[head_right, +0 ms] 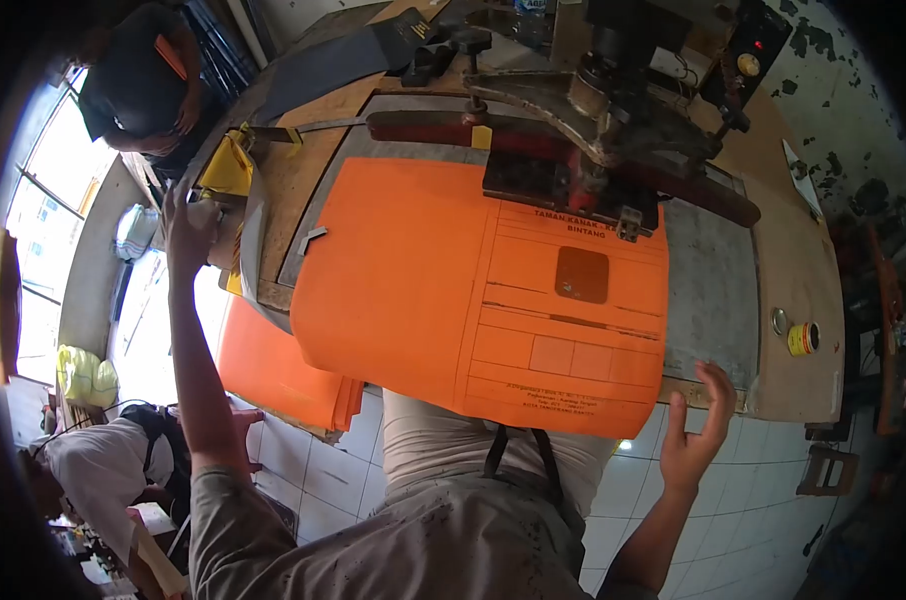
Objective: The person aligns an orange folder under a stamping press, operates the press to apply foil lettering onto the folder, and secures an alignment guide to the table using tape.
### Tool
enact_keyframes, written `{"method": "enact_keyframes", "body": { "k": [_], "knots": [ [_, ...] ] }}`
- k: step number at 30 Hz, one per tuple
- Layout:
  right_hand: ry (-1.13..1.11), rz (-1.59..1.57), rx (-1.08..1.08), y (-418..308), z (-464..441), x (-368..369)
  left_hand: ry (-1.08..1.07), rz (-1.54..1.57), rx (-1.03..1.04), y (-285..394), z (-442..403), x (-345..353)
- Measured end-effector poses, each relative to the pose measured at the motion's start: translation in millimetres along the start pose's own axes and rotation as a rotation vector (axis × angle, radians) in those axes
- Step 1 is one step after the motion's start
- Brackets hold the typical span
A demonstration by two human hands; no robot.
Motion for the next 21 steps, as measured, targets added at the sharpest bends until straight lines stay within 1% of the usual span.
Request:
{"method": "enact_keyframes", "body": {
  "k": [1,2,3,4,6,8,11,14,17,18,20,21],
  "knots": [
    [-0.002,0.011,0.025,3,3,0,0.042,-0.007,0.052,35,13,-15],
    [-0.006,0.023,0.051,5,6,0,-0.05,0.155,0.063,65,30,-25],
    [-0.014,0.031,0.07,9,8,1,-0.255,0.333,0.09,72,42,-14],
    [-0.019,0.025,0.073,10,7,2,-0.293,0.356,0.234,103,56,-29],
    [-0.03,0.011,0.075,12,5,5,-0.524,0.47,0.255,138,81,-31],
    [-0.038,0.02,0.071,11,0,6,-0.63,0.432,0.251,141,90,-16],
    [-0.035,0.031,0.065,15,-1,6,-0.668,0.509,0.218,132,89,-1],
    [-0.027,0.045,0.075,17,0,5,-0.694,0.529,0.133,130,83,0],
    [-0.024,0.058,0.082,22,-3,5,-0.441,0.547,0.148,121,68,10],
    [-0.025,0.067,0.086,24,-4,4,-0.391,0.518,0.145,118,55,14],
    [-0.046,0.09,0.08,25,-14,4,-0.299,0.291,0.208,121,38,22],
    [-0.053,0.104,0.076,26,-22,3,-0.306,0.15,0.234,118,33,31]
  ]
}}
Point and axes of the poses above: each hand's wrist, its own z-axis away from the middle knuckle, its own x-axis out of the palm, y = z × x, the point moved 3 cm from there along -z, towards the middle knuckle, and after that the axes turned 15 degrees about -x, right-handed, at the moved point
